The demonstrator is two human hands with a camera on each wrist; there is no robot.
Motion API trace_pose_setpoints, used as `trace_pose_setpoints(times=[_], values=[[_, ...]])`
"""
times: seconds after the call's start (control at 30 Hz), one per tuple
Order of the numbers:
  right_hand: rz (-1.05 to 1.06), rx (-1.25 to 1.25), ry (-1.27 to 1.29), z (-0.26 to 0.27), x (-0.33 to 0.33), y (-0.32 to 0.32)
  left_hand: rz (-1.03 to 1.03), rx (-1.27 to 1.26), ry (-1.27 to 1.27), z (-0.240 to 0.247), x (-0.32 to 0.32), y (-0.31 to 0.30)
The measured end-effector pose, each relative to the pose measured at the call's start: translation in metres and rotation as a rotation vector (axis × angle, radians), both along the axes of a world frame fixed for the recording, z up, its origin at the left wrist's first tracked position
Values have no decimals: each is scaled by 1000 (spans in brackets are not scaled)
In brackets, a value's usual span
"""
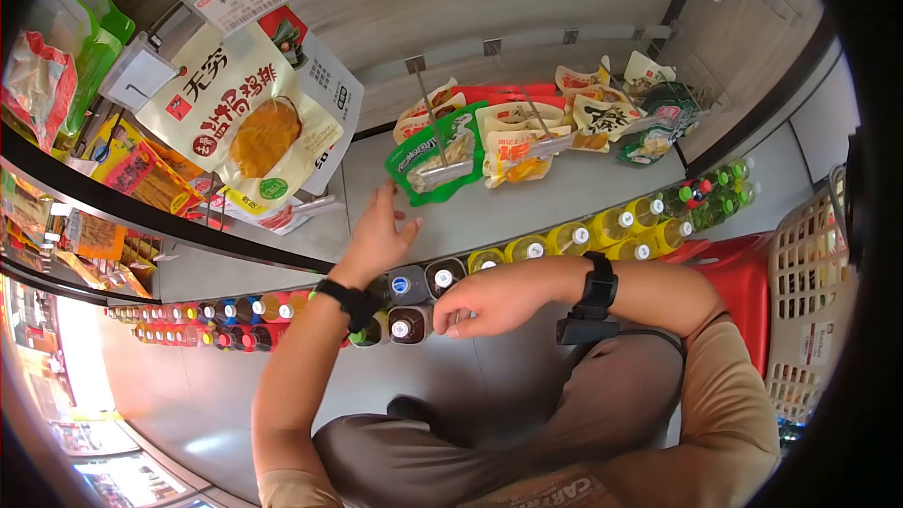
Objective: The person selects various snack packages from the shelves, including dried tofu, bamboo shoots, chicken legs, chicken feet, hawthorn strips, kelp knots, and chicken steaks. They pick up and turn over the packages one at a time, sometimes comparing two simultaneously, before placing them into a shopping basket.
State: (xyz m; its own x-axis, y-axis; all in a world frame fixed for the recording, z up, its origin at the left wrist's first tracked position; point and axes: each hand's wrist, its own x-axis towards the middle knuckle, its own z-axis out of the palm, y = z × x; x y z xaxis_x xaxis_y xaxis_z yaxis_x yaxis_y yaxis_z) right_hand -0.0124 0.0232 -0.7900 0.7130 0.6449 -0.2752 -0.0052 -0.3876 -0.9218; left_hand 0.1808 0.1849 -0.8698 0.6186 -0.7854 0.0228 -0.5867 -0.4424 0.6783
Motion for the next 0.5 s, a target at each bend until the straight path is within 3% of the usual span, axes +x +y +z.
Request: trace_pose_setpoints(times=[0.13,0.2,0.23,0.3,0.5], values=[[-33,1,-58,1,1,3,-17,-99,-202,-8,32,-35],[-70,23,-83,1,1,3,-48,-100,68,-2,38,-51],[-72,28,-76,0,1,3,-54,-99,76,-4,36,-58],[-76,28,-61,-3,-2,1,154,-455,508,-6,28,-72],[-6,-24,37,-4,-7,-5,264,-413,464,-15,26,-78]])
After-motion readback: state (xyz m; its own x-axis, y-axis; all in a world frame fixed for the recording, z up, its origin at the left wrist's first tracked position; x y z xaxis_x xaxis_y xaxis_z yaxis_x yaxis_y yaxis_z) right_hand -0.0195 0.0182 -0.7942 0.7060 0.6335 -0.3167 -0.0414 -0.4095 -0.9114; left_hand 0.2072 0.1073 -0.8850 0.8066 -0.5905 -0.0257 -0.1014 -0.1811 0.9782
